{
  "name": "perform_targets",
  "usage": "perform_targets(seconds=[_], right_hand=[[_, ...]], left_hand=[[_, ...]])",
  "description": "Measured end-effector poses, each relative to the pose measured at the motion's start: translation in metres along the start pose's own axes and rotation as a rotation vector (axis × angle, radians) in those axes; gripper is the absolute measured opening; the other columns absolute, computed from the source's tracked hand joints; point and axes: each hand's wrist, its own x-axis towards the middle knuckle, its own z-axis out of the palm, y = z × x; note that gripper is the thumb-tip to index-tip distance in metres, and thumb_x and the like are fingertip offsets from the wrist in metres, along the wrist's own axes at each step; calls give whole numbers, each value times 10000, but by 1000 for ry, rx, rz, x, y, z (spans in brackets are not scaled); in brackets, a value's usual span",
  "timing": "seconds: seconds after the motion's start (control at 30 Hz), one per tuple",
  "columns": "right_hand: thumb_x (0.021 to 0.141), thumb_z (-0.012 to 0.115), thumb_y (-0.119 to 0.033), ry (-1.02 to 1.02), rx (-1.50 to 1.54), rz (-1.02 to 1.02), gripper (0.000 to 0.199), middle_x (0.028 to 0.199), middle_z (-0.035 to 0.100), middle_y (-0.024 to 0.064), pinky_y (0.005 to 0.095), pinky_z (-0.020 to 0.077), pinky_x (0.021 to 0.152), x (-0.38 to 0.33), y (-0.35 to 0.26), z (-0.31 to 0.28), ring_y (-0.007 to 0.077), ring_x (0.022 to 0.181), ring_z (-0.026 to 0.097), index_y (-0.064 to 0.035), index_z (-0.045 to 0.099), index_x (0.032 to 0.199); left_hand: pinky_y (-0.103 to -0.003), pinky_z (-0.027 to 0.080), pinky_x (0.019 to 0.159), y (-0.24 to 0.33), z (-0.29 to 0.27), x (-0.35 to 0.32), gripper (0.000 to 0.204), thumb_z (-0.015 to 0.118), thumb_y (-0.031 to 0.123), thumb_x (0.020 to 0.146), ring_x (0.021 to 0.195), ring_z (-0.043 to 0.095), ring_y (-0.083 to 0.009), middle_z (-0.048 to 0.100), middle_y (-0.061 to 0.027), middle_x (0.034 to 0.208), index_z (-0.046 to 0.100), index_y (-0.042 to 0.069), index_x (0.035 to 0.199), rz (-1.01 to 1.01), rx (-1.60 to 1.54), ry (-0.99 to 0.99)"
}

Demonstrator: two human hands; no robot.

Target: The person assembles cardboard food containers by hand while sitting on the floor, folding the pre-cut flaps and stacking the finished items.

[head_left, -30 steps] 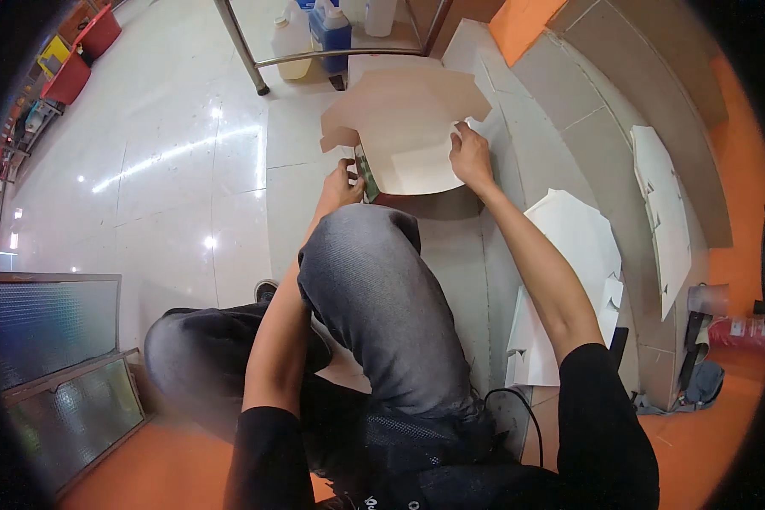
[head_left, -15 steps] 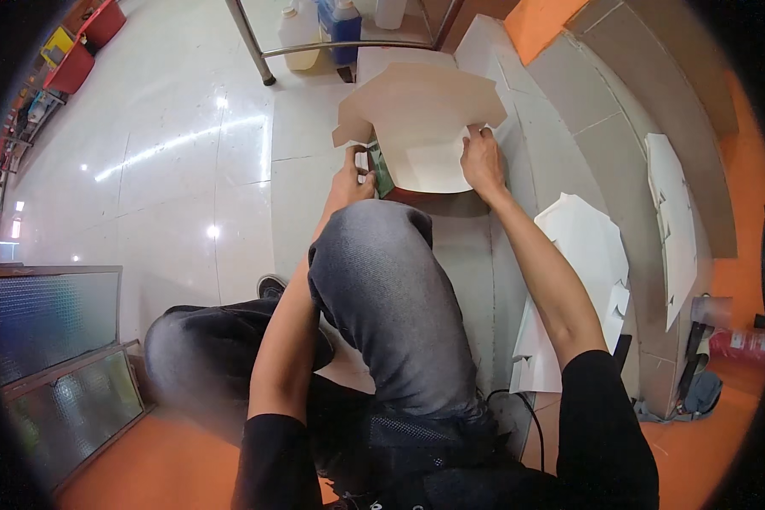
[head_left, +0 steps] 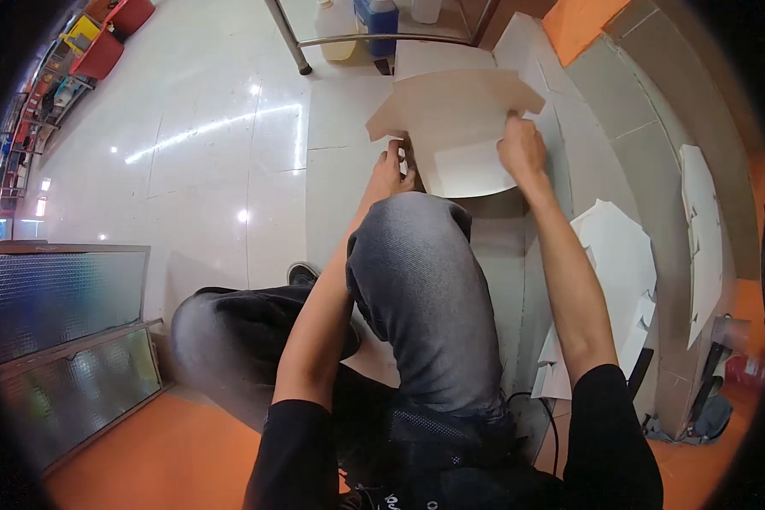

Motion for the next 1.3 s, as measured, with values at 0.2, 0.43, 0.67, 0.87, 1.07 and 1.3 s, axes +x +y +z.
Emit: perform_targets(seconds=[0.2, 0.43, 0.67, 0.87, 1.07, 1.3], right_hand=[[746, 603, -43, 72, 123, -7, 260, 985, 640, 315, 500, 507, 849, 16, 29, -15, 455, 950, 633, 53, 642, 985], [736, 593, -13, 3, 303, -76, 349, 1011, 644, 284, 479, 492, 892, 10, 9, 25, 428, 1016, 611, 56, 633, 1075], [737, 568, 49, 65, 117, -85, 331, 1066, 608, 305, 494, 515, 841, 10, 37, 37, 450, 1003, 612, 51, 619, 1064], [834, 627, -151, -126, -24, -81, 245, 996, 630, 311, 475, 524, 809, -1, -6, -8, 441, 949, 632, 56, 676, 957], [813, 687, -320, -222, 320, -158, 374, 879, 670, 287, 476, 534, 734, -12, -102, -3, 411, 837, 670, 53, 692, 838], [785, 646, -178, -109, 266, -188, 262, 856, 660, 297, 505, 539, 740, -18, -96, 40, 453, 831, 661, 59, 684, 890]], left_hand=[[-430, 556, 730, 9, -4, -1, 474, 657, 151, 848, 829, 687, -368, 622, -248, 1064, 405, 63, 1240, -139, -114, -76], [-459, 538, 726, -11, -4, -3, 488, 621, 83, 843, 848, 655, -421, 586, -268, 1057, 382, 49, 1268, 141, -82, 25], [-471, 535, 747, 11, 0, -3, 442, 608, 97, 861, 944, 655, -430, 635, -278, 1045, 387, 54, 1242, -1, -176, -38], [-479, 530, 715, 11, 0, -4, 395, 599, 112, 871, 848, 662, -428, 647, -262, 923, 398, 59, 1208, 34, -160, 7], [-491, 513, 701, 1, -1, -1, 499, 624, 163, 857, 802, 631, -442, 625, -265, 892, 388, 35, 1277, 68, -128, -60], [-493, 515, 802, 34, -17, -5, 693, 665, 361, 847, 929, 619, -445, 597, -293, 1019, 343, 82, 1394, -1, 266, -133]])
